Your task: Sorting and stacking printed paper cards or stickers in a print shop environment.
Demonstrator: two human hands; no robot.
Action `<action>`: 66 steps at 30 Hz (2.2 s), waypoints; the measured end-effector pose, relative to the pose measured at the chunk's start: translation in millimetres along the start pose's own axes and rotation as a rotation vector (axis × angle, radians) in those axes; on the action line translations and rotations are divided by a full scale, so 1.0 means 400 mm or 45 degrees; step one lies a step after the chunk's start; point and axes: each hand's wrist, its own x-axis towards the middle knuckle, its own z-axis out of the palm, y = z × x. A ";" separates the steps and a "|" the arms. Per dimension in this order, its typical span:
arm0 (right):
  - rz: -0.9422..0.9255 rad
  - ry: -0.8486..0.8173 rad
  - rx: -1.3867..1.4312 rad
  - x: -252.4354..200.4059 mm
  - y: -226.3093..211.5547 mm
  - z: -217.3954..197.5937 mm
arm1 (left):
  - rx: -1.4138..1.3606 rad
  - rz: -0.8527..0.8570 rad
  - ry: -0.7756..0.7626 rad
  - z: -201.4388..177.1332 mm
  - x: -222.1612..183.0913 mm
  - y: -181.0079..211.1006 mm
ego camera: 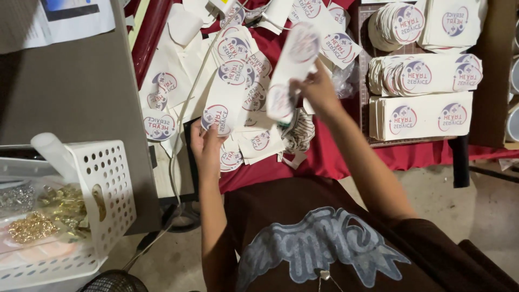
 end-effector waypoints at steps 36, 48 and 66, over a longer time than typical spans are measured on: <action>-0.475 0.660 0.645 -0.118 0.121 -0.541 | 0.713 0.015 -0.314 0.136 -0.010 0.091; -0.029 1.487 -0.292 0.022 0.155 -0.741 | 1.084 0.208 -0.180 0.138 0.008 0.136; 0.000 1.019 -1.236 -0.090 0.025 -0.560 | 1.288 0.293 -0.223 0.142 0.025 0.128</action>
